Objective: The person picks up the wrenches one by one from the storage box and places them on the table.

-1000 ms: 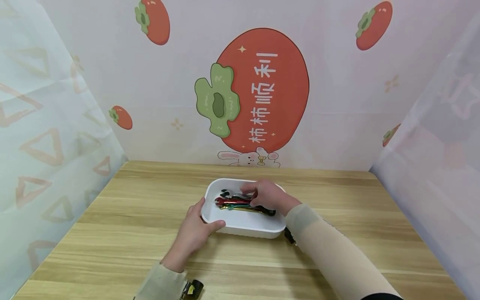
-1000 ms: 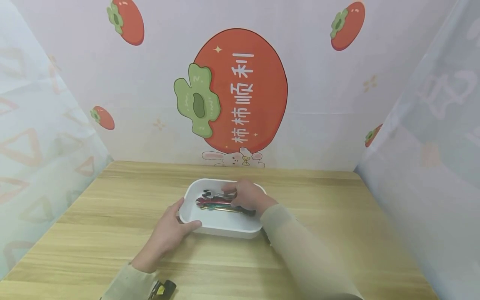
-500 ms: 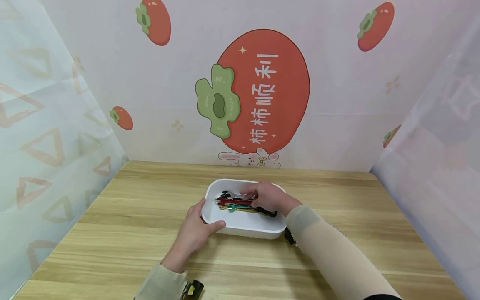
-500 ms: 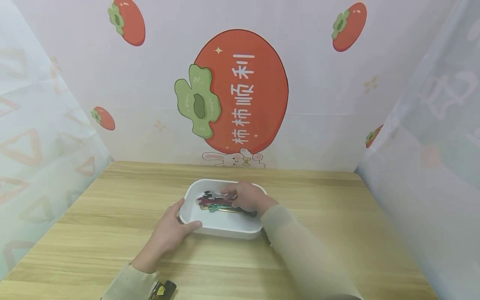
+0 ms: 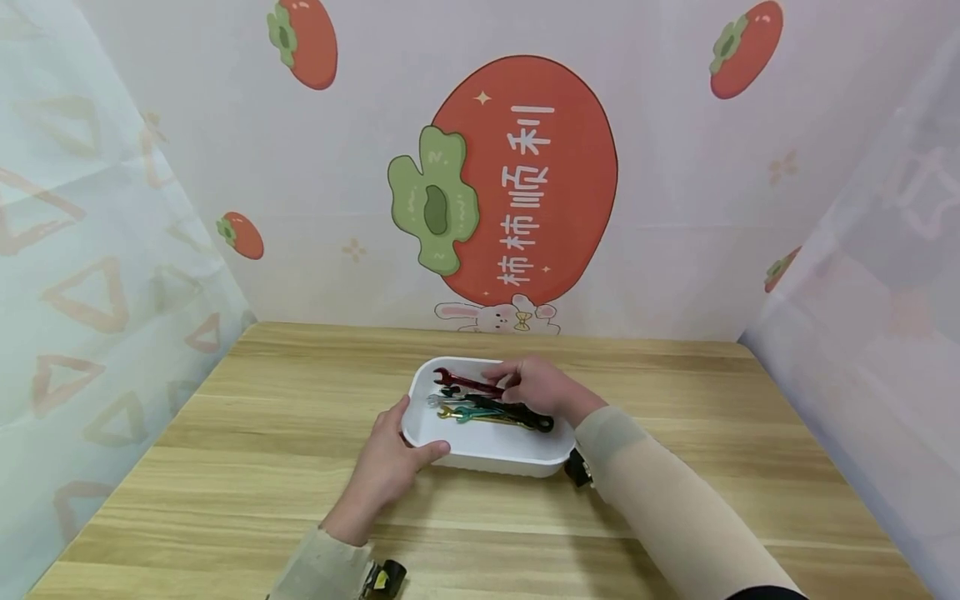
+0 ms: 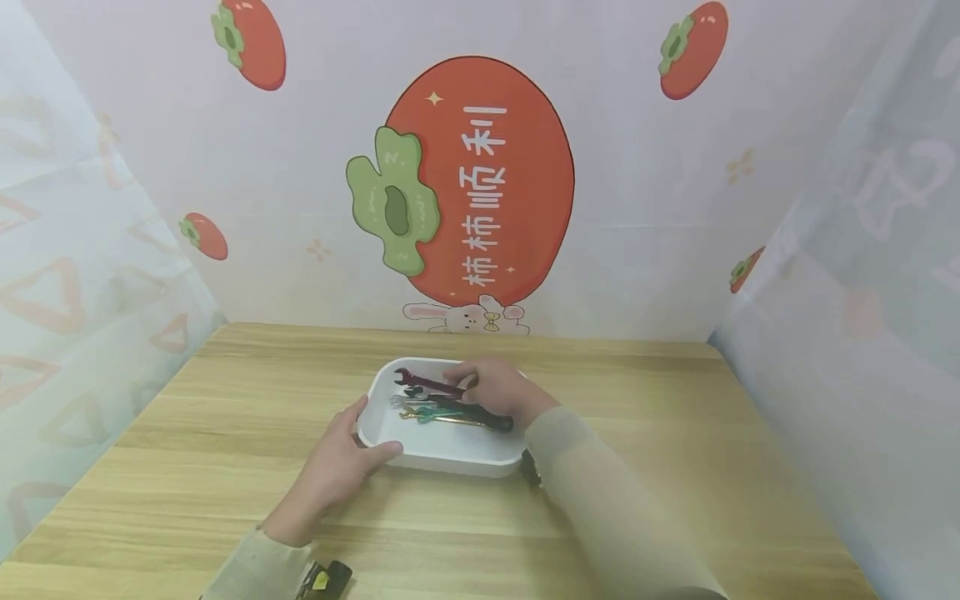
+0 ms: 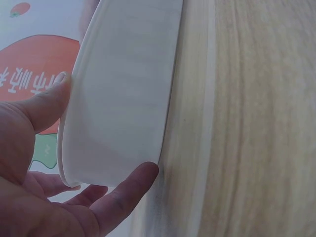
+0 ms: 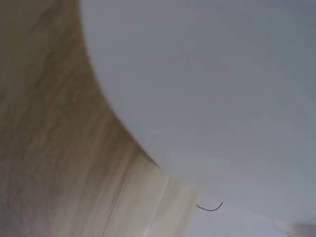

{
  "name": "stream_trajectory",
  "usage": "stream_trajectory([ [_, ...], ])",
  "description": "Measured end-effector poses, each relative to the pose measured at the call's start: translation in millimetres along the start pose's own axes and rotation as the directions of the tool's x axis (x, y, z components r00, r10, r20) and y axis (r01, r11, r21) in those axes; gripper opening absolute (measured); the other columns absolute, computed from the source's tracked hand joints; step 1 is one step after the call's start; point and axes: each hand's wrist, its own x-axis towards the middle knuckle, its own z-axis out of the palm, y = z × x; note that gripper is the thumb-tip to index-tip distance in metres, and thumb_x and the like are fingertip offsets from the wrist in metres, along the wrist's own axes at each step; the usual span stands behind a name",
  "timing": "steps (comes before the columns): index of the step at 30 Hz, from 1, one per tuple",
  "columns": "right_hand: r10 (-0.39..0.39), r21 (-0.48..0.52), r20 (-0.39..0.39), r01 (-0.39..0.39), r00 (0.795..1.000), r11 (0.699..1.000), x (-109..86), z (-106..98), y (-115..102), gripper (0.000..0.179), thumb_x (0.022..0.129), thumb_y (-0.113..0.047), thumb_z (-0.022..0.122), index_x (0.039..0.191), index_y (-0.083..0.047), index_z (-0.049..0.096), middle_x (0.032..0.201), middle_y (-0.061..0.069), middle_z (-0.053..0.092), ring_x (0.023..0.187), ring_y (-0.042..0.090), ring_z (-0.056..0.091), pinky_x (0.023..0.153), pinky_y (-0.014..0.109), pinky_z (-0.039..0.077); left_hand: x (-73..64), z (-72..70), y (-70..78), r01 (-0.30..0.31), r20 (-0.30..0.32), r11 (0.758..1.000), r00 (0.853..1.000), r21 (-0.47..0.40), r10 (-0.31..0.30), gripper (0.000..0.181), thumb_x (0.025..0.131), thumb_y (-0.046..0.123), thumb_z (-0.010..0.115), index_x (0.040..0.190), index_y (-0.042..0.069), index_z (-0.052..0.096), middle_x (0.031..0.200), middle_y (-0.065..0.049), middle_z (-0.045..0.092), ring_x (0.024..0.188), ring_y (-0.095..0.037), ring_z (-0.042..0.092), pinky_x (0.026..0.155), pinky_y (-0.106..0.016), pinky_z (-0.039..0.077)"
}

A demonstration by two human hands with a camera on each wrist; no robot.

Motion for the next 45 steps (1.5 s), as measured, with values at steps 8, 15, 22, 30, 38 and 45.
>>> stream_trajectory([
  [8, 0.023, 0.118, -0.036, -0.019, 0.999, 0.993, -1.9, -3, -3, 0.048, 0.093, 0.001, 0.065, 0.126, -0.033, 0.071, 0.113, -0.001, 0.064, 0.099, 0.026, 0.057, 0.087, 0.043, 0.048, -1.8, -0.7, 0.8, 0.000, 0.004, 1.000, 1.000, 0.002, 0.000, 0.097, 0.081, 0.027, 0.085, 0.154, -0.002, 0.029, 0.145, -0.026, 0.040, 0.127, -0.041, 0.046, 0.105, -0.055, 0.036],
  [15, 0.069, 0.337, -0.072, -0.041, 0.995, 0.941, -6.0, -12, 0, 0.049, 0.094, 0.002, 0.063, 0.129, -0.031, 0.069, 0.124, 0.003, 0.060, 0.108, 0.030, 0.053, 0.086, 0.043, 0.048, -1.3, 0.0, -0.1, -0.008, 0.005, 1.000, 1.000, -0.013, 0.008, 0.097, 0.081, 0.027, 0.085, 0.154, -0.002, 0.029, 0.145, -0.027, 0.039, 0.127, -0.041, 0.045, 0.105, -0.055, 0.035],
  [22, 0.077, 0.571, -0.128, 0.010, 0.989, 0.821, -14.1, -29, 3, 0.050, 0.096, 0.009, 0.055, 0.138, -0.018, 0.060, 0.134, 0.009, 0.049, 0.107, 0.031, 0.048, 0.078, 0.036, 0.047, -1.7, 0.6, -0.7, 0.003, 0.007, 1.000, 1.000, -0.018, -0.002, 0.098, 0.080, 0.027, 0.086, 0.155, -0.001, 0.028, 0.146, -0.025, 0.039, 0.128, -0.040, 0.045, 0.105, -0.055, 0.035],
  [30, 0.141, 0.743, -0.218, 0.071, 0.966, 0.666, -26.3, -51, 10, 0.051, 0.097, 0.014, 0.045, 0.145, -0.003, 0.045, 0.134, 0.011, 0.040, 0.097, 0.025, 0.040, 0.070, 0.029, 0.042, -3.5, -0.2, 1.6, -0.001, 0.006, 1.000, 1.000, -0.018, 0.001, 0.097, 0.081, 0.027, 0.085, 0.154, -0.002, 0.029, 0.145, -0.026, 0.040, 0.127, -0.041, 0.045, 0.105, -0.055, 0.035],
  [38, 0.227, 0.804, -0.247, 0.068, 0.942, 0.591, -41.4, -74, 26, 0.045, 0.098, 0.015, 0.043, 0.136, -0.008, 0.046, 0.124, 0.007, 0.042, 0.097, 0.025, 0.039, 0.075, 0.037, 0.038, -4.0, 0.4, 1.5, -0.007, 0.004, 1.000, 1.000, -0.015, 0.007, 0.097, 0.080, 0.027, 0.086, 0.154, -0.003, 0.030, 0.143, -0.026, 0.042, 0.125, -0.040, 0.047, 0.104, -0.055, 0.037],
  [45, 0.250, 0.813, -0.221, 0.036, 0.943, 0.582, -61.0, -94, 41, 0.037, 0.099, 0.012, 0.044, 0.126, -0.012, 0.050, 0.118, 0.004, 0.045, 0.095, 0.023, 0.039, 0.078, 0.038, 0.035, -3.5, 0.6, 1.7, 0.000, 0.004, 1.000, 1.000, -0.030, 0.000, 0.097, 0.081, 0.025, 0.086, 0.154, -0.002, 0.029, 0.143, -0.026, 0.042, 0.124, -0.039, 0.047, 0.104, -0.054, 0.037],
])
